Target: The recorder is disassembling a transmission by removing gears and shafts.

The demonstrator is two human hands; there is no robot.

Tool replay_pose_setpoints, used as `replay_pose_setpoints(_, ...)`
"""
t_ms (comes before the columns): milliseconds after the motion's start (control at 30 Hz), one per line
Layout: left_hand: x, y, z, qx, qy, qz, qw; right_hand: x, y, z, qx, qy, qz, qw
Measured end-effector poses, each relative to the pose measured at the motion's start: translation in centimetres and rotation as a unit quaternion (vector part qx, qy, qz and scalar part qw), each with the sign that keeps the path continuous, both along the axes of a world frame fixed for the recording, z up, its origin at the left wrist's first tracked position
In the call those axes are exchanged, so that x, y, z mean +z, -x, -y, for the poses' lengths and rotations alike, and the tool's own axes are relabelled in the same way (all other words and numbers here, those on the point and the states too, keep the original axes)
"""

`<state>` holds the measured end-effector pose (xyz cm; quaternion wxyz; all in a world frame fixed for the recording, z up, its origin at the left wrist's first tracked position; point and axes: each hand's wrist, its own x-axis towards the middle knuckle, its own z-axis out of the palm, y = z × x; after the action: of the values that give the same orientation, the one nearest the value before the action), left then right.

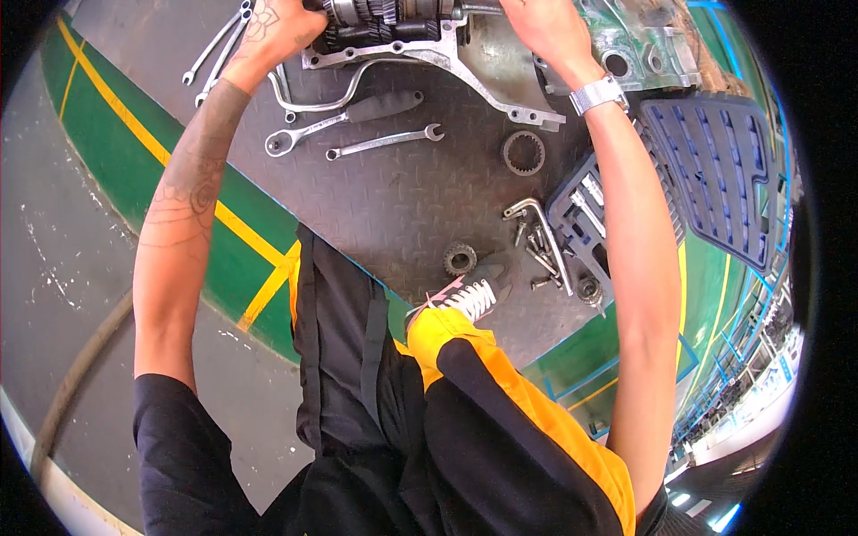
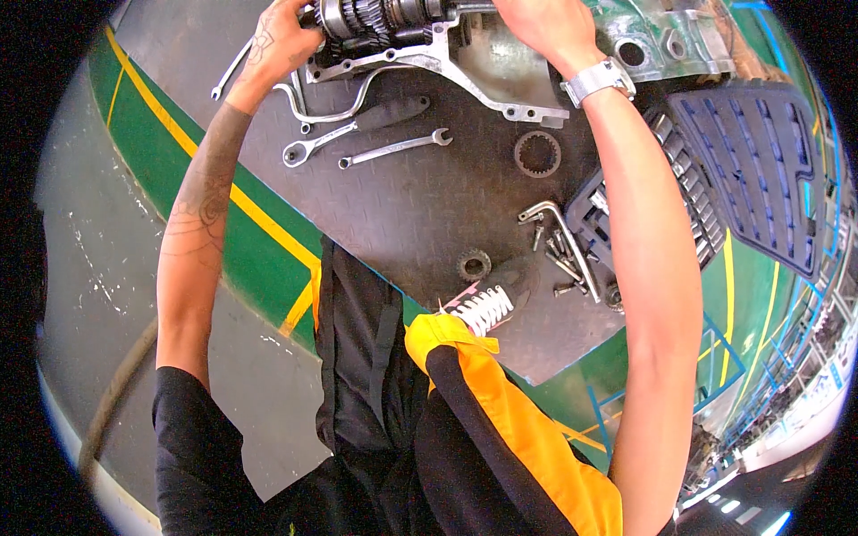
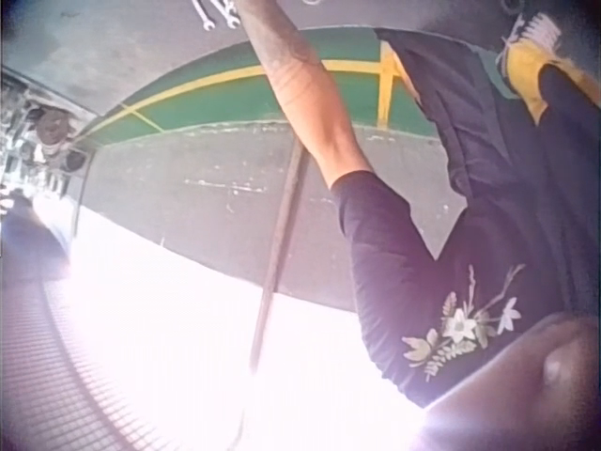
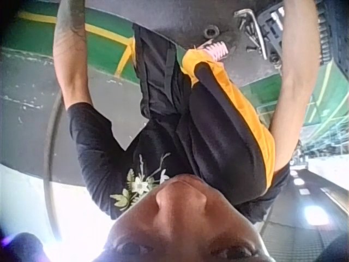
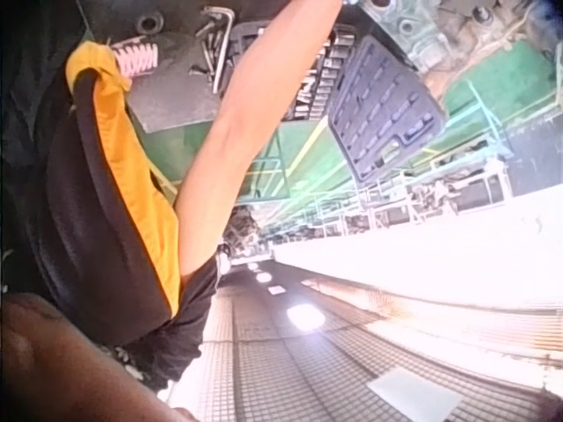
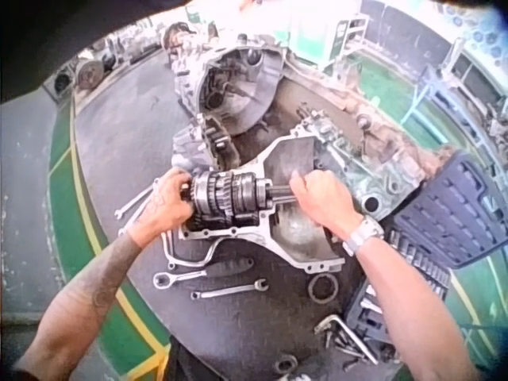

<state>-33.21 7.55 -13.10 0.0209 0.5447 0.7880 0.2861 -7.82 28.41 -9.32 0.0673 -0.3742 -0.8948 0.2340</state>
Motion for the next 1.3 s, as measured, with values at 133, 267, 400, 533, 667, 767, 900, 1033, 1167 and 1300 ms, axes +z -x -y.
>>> replay_pose_setpoints(133,1.0,-1.4,-0.2,0.011,0.046,0.046,0.998,-0.2,0.0,-0.8,0.009,0.004,0.029,1.000)
replay_pose_setpoints(267,1.4,-1.2,0.1,-0.016,0.038,0.036,0.998,-0.6,0.6,-2.1,0.030,-0.026,0.061,0.997)
replay_pose_setpoints(400,1.1,-1.6,0.0,-0.006,-0.003,0.046,0.999,-0.7,0.7,-3.5,0.074,-0.001,0.083,0.994)
replay_pose_setpoints(533,0.7,-1.1,0.5,-0.001,-0.002,0.033,0.999,-0.4,1.3,-3.3,0.058,0.032,0.099,0.993)
replay_pose_setpoints(667,1.1,-1.7,0.5,0.010,0.011,0.032,0.999,-0.4,1.0,-3.6,0.077,0.029,0.104,0.991)
replay_pose_setpoints(767,1.3,-2.1,0.3,0.013,0.041,0.045,0.998,-0.3,0.7,-3.3,0.054,0.026,0.094,0.994)
replay_pose_setpoints(900,0.9,-1.3,0.8,0.034,0.090,-0.002,0.995,-0.5,1.1,-2.0,0.001,0.023,0.045,0.999)
replay_pose_setpoints(1033,2.1,-2.1,0.0,0.028,0.149,-0.016,0.988,-1.5,0.7,-2.0,-0.032,0.013,0.023,0.999)
replay_pose_setpoints(1167,2.8,-3.4,-0.5,0.052,0.167,-0.056,0.983,-1.9,0.4,-2.2,-0.032,0.010,0.014,0.999)
replay_pose_setpoints(1300,2.3,-2.5,-0.5,0.024,0.197,-0.108,0.974,-1.8,0.5,-1.5,-0.037,0.021,-0.014,0.999)
